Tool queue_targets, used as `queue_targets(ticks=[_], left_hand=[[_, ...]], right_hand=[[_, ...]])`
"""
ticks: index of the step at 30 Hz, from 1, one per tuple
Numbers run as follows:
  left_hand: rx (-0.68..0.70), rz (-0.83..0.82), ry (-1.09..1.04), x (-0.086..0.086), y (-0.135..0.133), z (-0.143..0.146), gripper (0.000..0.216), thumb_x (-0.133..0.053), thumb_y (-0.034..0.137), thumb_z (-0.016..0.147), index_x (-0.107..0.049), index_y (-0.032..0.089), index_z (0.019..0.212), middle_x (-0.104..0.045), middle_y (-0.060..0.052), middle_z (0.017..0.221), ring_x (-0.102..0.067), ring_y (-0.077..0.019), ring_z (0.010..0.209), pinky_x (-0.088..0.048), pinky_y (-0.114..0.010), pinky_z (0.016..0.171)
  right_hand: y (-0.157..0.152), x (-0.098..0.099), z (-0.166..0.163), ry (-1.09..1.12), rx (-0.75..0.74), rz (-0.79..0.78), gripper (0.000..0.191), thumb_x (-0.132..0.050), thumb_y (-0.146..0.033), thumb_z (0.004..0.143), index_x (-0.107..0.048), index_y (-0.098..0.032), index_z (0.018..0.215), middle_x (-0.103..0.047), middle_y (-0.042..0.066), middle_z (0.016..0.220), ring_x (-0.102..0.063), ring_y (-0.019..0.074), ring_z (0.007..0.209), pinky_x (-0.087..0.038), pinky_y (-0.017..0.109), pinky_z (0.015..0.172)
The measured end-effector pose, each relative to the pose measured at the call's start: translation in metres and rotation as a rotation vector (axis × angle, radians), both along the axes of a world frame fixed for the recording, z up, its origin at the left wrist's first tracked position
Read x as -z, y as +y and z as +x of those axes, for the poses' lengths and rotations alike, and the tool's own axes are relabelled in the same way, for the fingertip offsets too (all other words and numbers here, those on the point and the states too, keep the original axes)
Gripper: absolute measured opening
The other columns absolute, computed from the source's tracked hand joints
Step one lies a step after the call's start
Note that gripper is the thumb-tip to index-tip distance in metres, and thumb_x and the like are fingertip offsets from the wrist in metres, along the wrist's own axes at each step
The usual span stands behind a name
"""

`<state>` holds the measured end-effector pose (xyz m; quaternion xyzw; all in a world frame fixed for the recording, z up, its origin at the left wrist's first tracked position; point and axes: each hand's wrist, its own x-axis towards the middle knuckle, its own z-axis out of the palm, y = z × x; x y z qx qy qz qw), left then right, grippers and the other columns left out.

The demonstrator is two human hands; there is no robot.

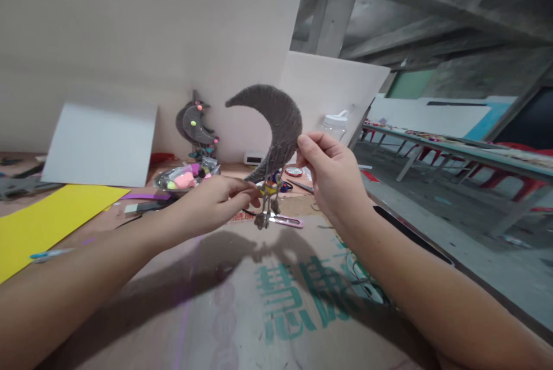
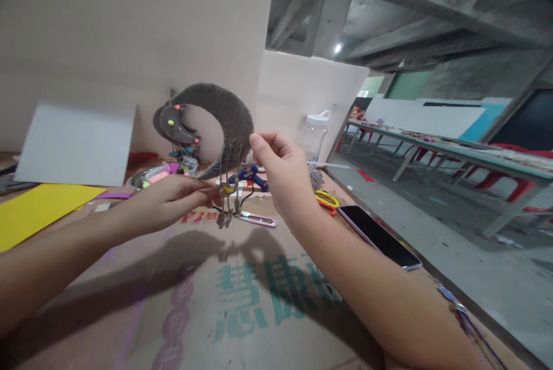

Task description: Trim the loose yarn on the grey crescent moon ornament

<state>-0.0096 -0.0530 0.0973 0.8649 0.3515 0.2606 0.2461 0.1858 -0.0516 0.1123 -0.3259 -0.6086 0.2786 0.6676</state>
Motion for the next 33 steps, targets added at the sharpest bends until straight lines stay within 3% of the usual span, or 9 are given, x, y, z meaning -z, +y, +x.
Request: queue_targets(ticks=[3, 8, 16, 22, 27, 33], left_hand=[[-0.002, 0.007, 0.062, 0.002, 0.001, 0.001, 0.028, -0.043, 0.024, 0.084, -0.07, 0.017, 0.085, -0.072, -0.002, 0.088, -0.065, -0.0167, 0.079, -0.046, -0.023, 0.069], [-0.034, -0.044, 0.049, 0.01, 0.011, -0.004, 0.023, -0.056, 0.035, 0.079, -0.071, 0.018, 0.082, -0.073, -0.002, 0.081, -0.065, -0.0171, 0.07, -0.047, -0.024, 0.062], [0.077, -0.379, -0.251, 0.004, 0.011, -0.003, 0.036, -0.067, 0.038, 0.073, -0.064, 0.017, 0.103, -0.071, -0.007, 0.096, -0.064, -0.021, 0.089, -0.049, -0.031, 0.08], [0.146, -0.467, -0.386, 0.006, 0.008, 0.002, 0.029, -0.063, 0.036, 0.078, -0.068, 0.019, 0.1, -0.071, -0.004, 0.097, -0.064, -0.0188, 0.088, -0.047, -0.03, 0.082], [0.107, -0.522, -0.416, 0.008, 0.011, 0.0, 0.018, -0.066, 0.033, 0.075, -0.07, 0.018, 0.084, -0.071, -0.002, 0.09, -0.062, -0.0164, 0.082, -0.047, -0.026, 0.076], [0.135, -0.546, -0.472, 0.01, 0.011, 0.001, 0.01, -0.064, 0.022, 0.074, -0.069, 0.019, 0.082, -0.069, 0.0, 0.081, -0.059, -0.0127, 0.073, -0.046, -0.023, 0.071]], right_hand=[[-0.001, 0.0, 0.0, -0.016, 0.014, -0.002, 0.013, -0.063, -0.031, 0.08, -0.061, -0.019, 0.074, -0.048, -0.005, 0.059, -0.043, 0.0066, 0.056, -0.035, 0.02, 0.055], [0.0, -0.001, 0.001, -0.016, 0.02, 0.004, 0.014, -0.063, -0.032, 0.08, -0.06, -0.019, 0.072, -0.047, -0.005, 0.059, -0.043, 0.0066, 0.056, -0.036, 0.02, 0.057], [-0.001, -0.001, 0.0, -0.009, 0.019, -0.016, 0.015, -0.063, -0.033, 0.078, -0.06, -0.02, 0.073, -0.045, -0.005, 0.059, -0.042, 0.0073, 0.056, -0.036, 0.021, 0.057], [0.0, 0.0, 0.0, -0.005, 0.005, -0.025, 0.015, -0.064, -0.033, 0.078, -0.06, -0.019, 0.072, -0.046, -0.005, 0.058, -0.042, 0.0072, 0.055, -0.036, 0.021, 0.057], [0.002, 0.002, 0.002, 0.006, -0.029, -0.027, 0.013, -0.064, -0.031, 0.079, -0.061, -0.019, 0.074, -0.045, -0.005, 0.058, -0.043, 0.0073, 0.057, -0.037, 0.021, 0.059], [0.002, 0.002, 0.001, -0.015, 0.005, -0.03, 0.016, -0.064, -0.035, 0.078, -0.06, -0.02, 0.074, -0.046, -0.005, 0.058, -0.044, 0.0077, 0.056, -0.037, 0.021, 0.059]])
